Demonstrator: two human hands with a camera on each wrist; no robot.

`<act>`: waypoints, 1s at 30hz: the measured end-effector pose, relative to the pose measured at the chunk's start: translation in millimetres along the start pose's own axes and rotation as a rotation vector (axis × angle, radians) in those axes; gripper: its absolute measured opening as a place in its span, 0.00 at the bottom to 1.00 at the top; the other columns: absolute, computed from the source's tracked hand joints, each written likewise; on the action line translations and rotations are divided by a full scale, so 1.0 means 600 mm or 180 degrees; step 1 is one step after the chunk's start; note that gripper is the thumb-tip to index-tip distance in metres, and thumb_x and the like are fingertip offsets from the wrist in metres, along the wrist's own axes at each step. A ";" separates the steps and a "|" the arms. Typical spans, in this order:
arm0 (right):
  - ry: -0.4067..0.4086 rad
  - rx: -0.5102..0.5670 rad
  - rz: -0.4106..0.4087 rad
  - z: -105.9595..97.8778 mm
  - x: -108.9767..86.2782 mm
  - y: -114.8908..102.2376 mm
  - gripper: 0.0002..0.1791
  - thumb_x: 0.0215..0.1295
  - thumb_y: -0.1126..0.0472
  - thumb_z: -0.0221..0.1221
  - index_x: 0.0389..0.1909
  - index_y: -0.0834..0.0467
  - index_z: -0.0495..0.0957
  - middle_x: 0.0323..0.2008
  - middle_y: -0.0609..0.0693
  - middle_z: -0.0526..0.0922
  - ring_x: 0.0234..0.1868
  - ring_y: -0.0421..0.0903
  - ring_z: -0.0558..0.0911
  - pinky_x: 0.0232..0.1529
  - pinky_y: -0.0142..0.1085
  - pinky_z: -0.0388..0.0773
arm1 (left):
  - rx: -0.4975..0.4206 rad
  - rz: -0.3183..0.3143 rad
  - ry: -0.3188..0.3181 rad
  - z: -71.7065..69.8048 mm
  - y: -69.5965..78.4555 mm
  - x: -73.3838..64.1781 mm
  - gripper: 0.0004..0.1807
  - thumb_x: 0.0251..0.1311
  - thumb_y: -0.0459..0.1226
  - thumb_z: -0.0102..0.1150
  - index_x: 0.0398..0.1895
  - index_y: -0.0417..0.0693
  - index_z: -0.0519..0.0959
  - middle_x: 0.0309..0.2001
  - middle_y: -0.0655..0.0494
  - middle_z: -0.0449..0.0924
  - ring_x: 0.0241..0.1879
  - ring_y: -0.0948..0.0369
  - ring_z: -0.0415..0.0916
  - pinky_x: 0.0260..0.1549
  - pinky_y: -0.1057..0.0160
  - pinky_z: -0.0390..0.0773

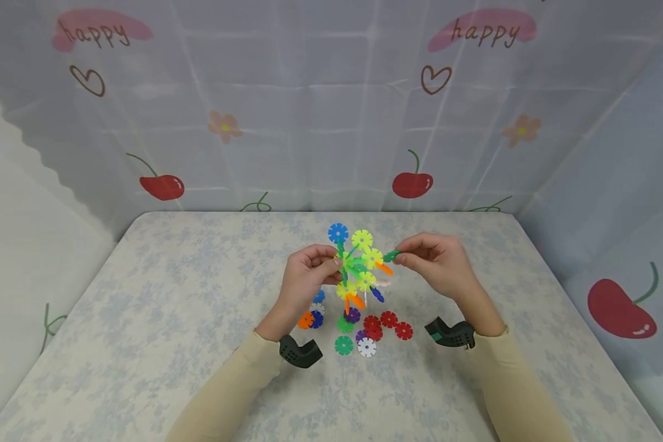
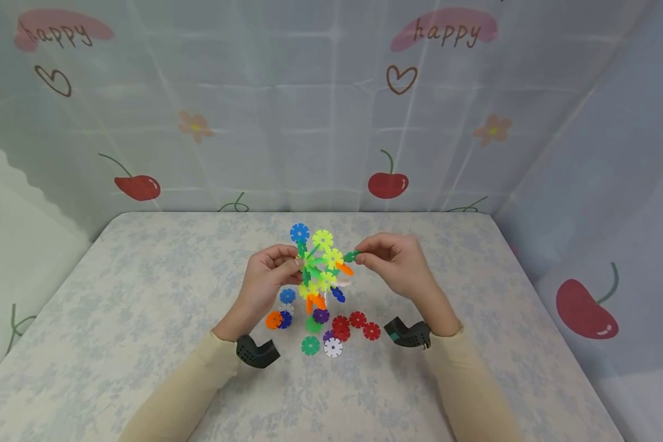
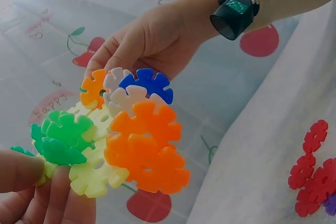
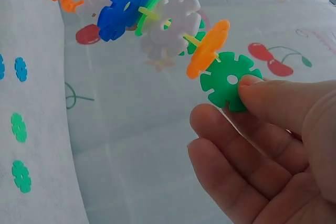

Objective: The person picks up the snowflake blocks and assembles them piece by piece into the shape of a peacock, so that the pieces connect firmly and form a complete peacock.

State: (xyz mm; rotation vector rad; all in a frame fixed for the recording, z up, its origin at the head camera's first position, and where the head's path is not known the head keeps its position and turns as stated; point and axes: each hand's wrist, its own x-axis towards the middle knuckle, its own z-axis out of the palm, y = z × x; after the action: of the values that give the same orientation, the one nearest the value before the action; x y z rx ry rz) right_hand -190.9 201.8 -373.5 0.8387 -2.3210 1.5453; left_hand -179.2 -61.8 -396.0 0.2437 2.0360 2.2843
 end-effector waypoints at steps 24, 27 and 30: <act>0.0516 -0.1137 -0.1624 0.032 0.005 -0.021 0.21 0.71 0.51 0.58 0.33 0.65 0.88 0.31 0.56 0.90 0.31 0.51 0.89 0.42 0.27 0.85 | 0.0071 0.0033 0.0126 -0.003 0.000 -0.001 0.08 0.67 0.27 0.59 0.46 0.31 0.79 0.28 0.60 0.81 0.28 0.64 0.83 0.36 0.67 0.88; 0.0529 -0.1228 -0.1675 0.033 0.005 -0.022 0.23 0.73 0.49 0.56 0.33 0.65 0.87 0.31 0.56 0.90 0.31 0.50 0.89 0.41 0.29 0.86 | 0.0062 0.0080 0.0126 -0.003 -0.001 -0.001 0.08 0.67 0.27 0.59 0.46 0.30 0.79 0.28 0.61 0.81 0.27 0.65 0.83 0.36 0.67 0.88; 0.0549 -0.1276 -0.1705 0.034 0.004 -0.021 0.23 0.73 0.49 0.56 0.32 0.65 0.87 0.30 0.56 0.90 0.31 0.50 0.89 0.41 0.30 0.86 | 0.0063 0.0120 0.0125 -0.004 0.000 -0.002 0.08 0.67 0.26 0.59 0.46 0.29 0.79 0.29 0.61 0.81 0.28 0.65 0.83 0.36 0.67 0.88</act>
State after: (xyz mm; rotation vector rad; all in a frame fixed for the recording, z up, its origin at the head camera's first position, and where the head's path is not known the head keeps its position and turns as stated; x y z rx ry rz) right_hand -183.0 178.9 -371.0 1.0521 -1.9604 0.8586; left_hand -178.3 -64.1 -396.6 0.2424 2.0912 2.3100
